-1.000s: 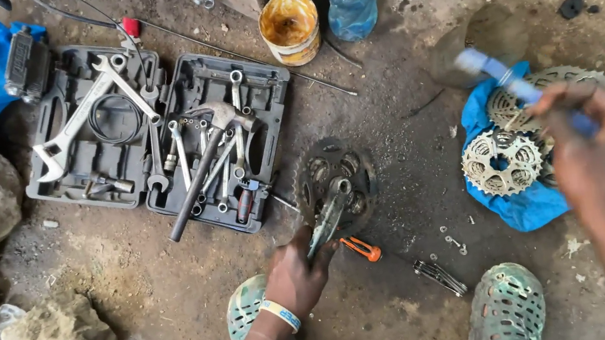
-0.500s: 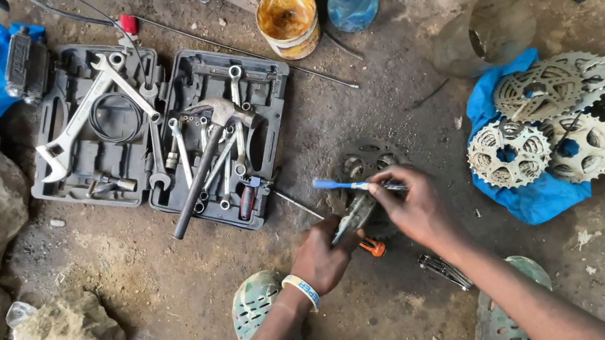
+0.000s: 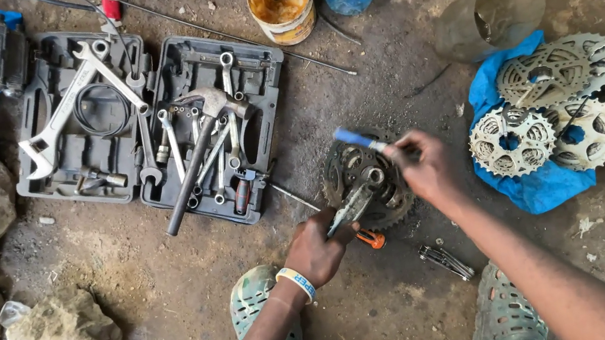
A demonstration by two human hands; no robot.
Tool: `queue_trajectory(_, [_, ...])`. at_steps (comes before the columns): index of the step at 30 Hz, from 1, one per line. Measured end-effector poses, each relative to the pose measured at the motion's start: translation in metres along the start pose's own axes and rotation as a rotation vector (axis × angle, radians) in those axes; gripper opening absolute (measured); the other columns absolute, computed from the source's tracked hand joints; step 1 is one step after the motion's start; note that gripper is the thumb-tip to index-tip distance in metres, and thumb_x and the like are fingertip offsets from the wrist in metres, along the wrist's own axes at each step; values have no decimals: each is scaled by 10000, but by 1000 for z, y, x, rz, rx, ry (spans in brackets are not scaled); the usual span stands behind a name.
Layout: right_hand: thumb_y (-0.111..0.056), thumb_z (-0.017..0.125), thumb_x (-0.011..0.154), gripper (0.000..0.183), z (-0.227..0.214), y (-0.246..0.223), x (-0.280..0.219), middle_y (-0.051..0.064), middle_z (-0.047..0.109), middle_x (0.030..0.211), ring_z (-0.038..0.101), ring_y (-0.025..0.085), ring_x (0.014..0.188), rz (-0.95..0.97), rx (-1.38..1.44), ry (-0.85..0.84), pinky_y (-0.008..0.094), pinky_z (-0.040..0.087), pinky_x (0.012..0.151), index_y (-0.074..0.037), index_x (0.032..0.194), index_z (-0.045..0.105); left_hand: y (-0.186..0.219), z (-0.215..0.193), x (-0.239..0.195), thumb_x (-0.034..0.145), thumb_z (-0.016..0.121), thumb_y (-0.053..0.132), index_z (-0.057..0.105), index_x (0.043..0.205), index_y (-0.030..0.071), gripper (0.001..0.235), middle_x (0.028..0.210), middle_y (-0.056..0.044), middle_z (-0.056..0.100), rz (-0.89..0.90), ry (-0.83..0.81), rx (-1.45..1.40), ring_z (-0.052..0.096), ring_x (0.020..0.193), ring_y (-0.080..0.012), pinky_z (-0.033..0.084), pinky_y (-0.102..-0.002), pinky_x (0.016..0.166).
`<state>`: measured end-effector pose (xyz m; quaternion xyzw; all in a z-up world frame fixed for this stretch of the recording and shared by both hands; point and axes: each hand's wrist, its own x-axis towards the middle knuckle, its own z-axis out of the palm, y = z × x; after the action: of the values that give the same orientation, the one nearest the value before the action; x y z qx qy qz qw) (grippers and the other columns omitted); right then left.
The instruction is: The person cleans a bicycle cassette using a toothbrush and a liquid from a plastic bottle. They scrub the cassette thoroughly, rotating it to access different sides and gaps between the gears.
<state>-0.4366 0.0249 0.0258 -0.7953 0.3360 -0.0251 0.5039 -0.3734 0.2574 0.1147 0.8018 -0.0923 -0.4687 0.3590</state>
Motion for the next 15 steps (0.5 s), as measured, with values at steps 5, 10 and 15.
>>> queue_trajectory(5, [-129,804,899,74,-3,-9,12,111,753,858,705,186,825,-17,53,-122,322,540,786,-95,915,740,14,-9,-1,908,635,404,662,936,66,340,764,-203,659,-31,-29,17,679,820,-422,511,-483,771])
queue_trajectory(10, [-34,807,825,108,7,-9,2,97,771,855,696,150,864,-23,104,-187,343,554,802,-72,901,741,16,-11,1,899,633,420,668,940,69,355,757,-181,672,-56,-46,17,681,830,-414,513,-478,781])
queue_trajectory(15, [-118,798,889,102,-19,-48,-3,138,744,867,707,232,864,-27,68,-98,373,554,817,-58,930,726,16,-15,0,884,653,371,672,922,98,276,753,-166,688,-62,-44,49,699,848,-395,520,-465,790])
